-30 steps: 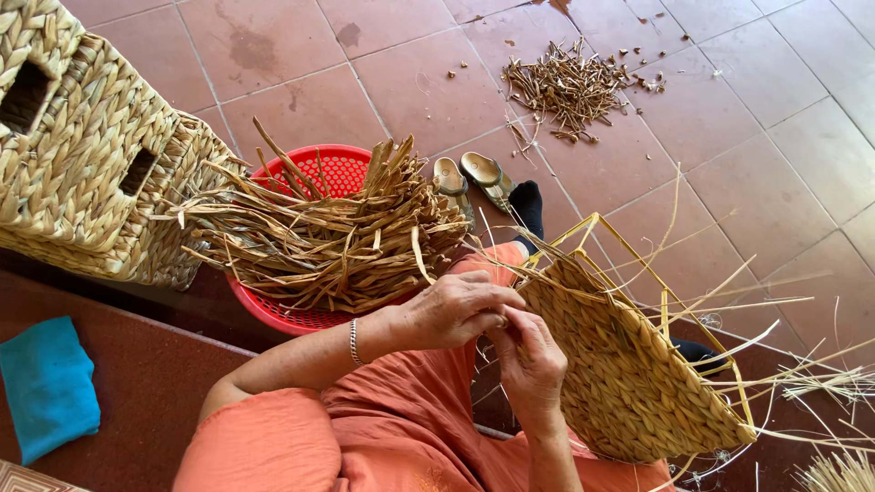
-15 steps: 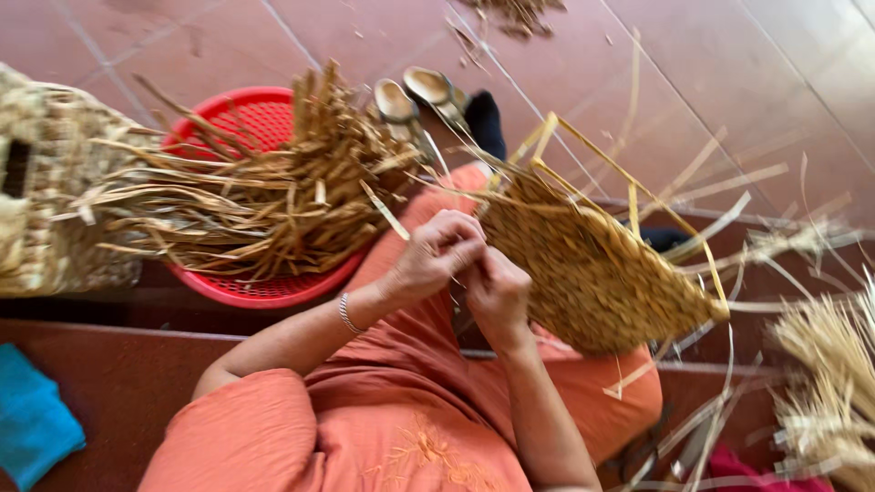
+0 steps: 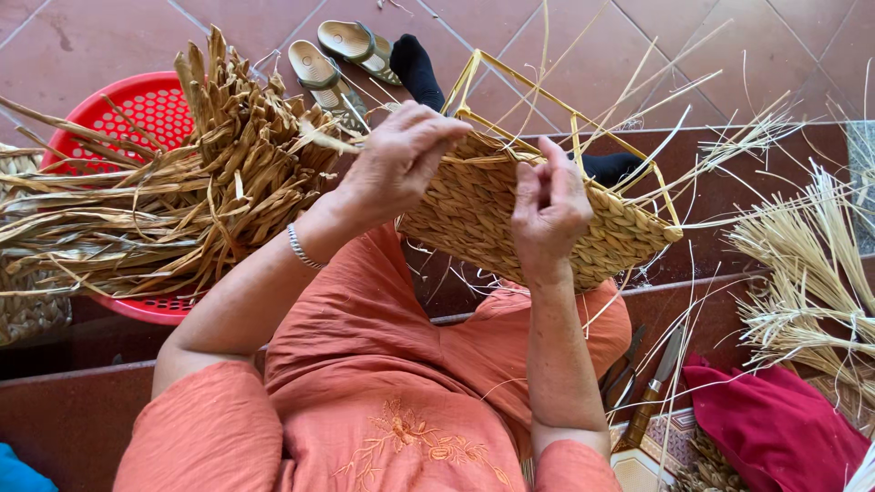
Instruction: The person weaves a rectangular basket using dried palm leaves, interlacing strands by hand and trimming excess with scissors. The basket is held on the lap and rotated as needed to continue the weave.
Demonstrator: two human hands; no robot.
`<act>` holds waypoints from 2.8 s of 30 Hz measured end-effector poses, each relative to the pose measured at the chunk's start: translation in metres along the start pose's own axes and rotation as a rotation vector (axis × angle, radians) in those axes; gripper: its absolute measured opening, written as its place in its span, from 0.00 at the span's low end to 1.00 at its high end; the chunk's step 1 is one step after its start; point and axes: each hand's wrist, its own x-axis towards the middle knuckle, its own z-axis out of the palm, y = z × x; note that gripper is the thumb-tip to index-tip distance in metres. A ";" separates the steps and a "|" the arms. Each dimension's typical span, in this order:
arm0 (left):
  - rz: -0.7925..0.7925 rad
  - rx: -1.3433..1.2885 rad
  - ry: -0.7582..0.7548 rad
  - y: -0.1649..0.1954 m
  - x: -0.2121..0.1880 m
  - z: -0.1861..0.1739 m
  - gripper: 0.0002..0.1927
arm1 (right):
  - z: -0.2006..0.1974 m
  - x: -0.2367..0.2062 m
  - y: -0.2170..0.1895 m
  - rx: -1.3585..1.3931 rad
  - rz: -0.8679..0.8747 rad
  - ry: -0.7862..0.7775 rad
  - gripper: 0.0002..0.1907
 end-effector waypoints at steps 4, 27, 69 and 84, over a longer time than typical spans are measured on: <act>0.100 0.098 -0.040 -0.011 0.015 0.015 0.12 | 0.010 0.015 0.000 -0.059 -0.071 -0.101 0.18; 0.361 0.437 -0.061 -0.043 0.037 0.060 0.10 | 0.018 0.024 0.025 -0.149 -0.097 -0.041 0.07; 0.107 0.042 0.130 -0.058 0.075 0.082 0.07 | 0.015 0.039 -0.002 -0.025 -0.095 -0.169 0.05; -0.057 -0.256 0.129 -0.062 0.073 0.073 0.07 | 0.018 0.043 0.000 -0.007 -0.085 -0.138 0.04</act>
